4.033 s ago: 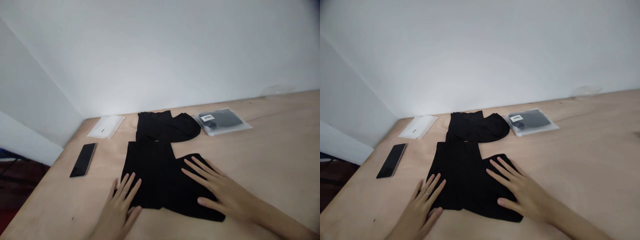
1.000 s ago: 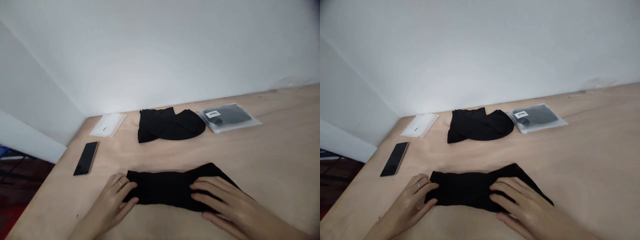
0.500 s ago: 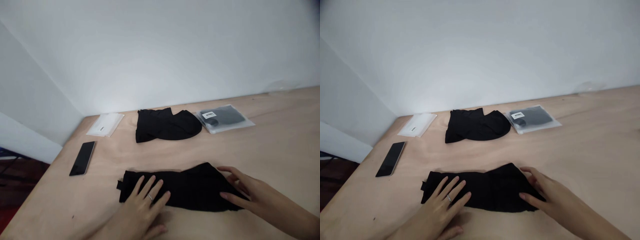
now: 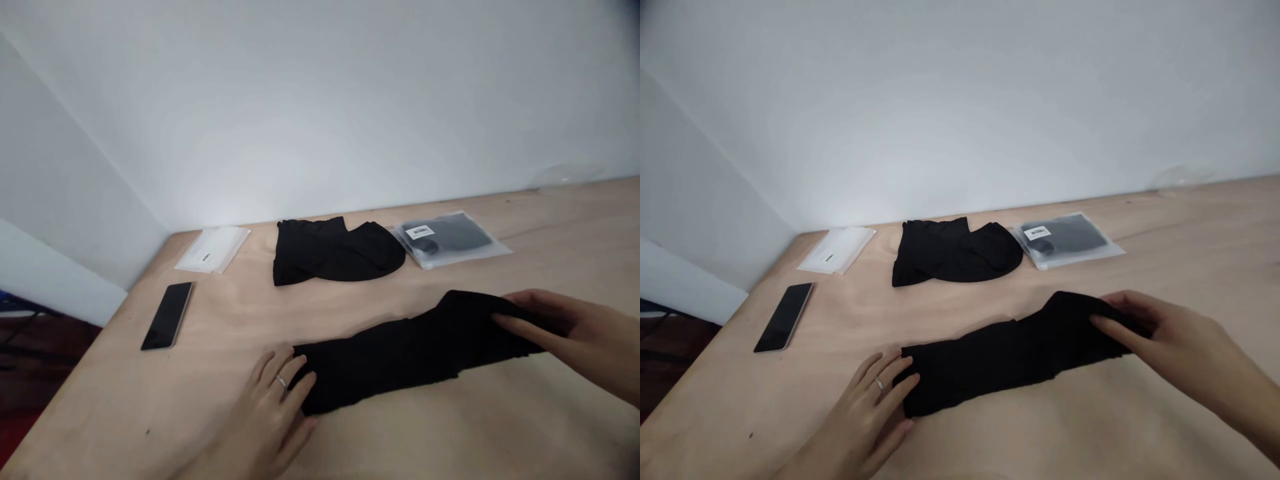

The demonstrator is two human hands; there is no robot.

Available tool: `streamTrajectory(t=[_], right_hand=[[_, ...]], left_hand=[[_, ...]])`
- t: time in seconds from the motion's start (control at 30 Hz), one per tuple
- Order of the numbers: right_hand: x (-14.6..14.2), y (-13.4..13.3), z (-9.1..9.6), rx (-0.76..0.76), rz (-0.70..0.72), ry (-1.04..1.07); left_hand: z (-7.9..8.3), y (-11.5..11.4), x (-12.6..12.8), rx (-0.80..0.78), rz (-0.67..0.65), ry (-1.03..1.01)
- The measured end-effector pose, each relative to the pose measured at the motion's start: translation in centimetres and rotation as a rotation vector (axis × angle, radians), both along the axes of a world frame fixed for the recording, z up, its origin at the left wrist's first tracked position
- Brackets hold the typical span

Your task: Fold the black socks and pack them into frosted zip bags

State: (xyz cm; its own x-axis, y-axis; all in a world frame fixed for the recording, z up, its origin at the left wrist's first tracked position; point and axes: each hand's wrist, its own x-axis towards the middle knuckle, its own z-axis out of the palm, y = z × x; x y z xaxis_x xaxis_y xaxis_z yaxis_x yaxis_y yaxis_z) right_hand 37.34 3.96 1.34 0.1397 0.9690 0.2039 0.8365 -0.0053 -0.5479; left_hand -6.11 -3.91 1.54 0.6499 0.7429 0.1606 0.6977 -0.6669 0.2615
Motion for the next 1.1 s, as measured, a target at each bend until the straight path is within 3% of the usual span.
streamTrajectory(t=[0.07, 0.17, 0.27, 0.33, 0.43, 0.5, 0.67, 0.77, 0.87, 1.03, 1.1], right_hand=[[-1.2, 0.0, 1.6, 0.082, 0.005, -0.12], [-6.1, -0.8, 4.6, 0.208, 0.098, -0.122], [-12.7, -2.6, 6.9, 0.228, 0.331, -0.033], [-16.0, -3.9, 7.6, 0.188, 0.567, 0.03], [-17.7, -5.3, 7.1, 0.063, 0.869, -0.033], [-17.0, -5.2, 5.8, 0.055, 0.846, -0.022], [-13.8, -2.3, 1.8, 0.019, 0.525, 0.092], [-13.0, -1.1, 0.3, -0.115, 0.441, 0.149], [-13.2, -1.0, -0.6, -0.266, 0.496, 0.195], [-13.9, -1.7, -1.4, 0.007, 0.468, 0.114], [-13.7, -1.8, -1.5, -0.04, 0.434, 0.133]], left_hand=[[0.1, 0.0, 0.2, -0.093, 0.05, -0.1], [0.3, 0.2, 0.3, -0.278, 0.173, -0.294], [0.3, 0.6, 0.1, -0.427, 0.289, -0.525], [0.1, 0.9, -0.1, -0.481, 0.342, -0.652], [-0.1, 0.9, -0.4, -0.456, 0.372, -0.679], [-0.1, 0.7, -0.6, -0.383, 0.33, -0.571], [-0.4, 0.6, -0.2, -0.159, 0.077, -0.249], [-1.0, 0.7, 0.2, -0.053, -0.006, -0.138], [-1.2, 0.6, 0.4, -0.016, -0.009, -0.064], [0.1, 0.7, -0.2, -0.019, 0.022, -0.086], [0.7, 1.8, -1.2, 0.003, 0.084, -0.14]])
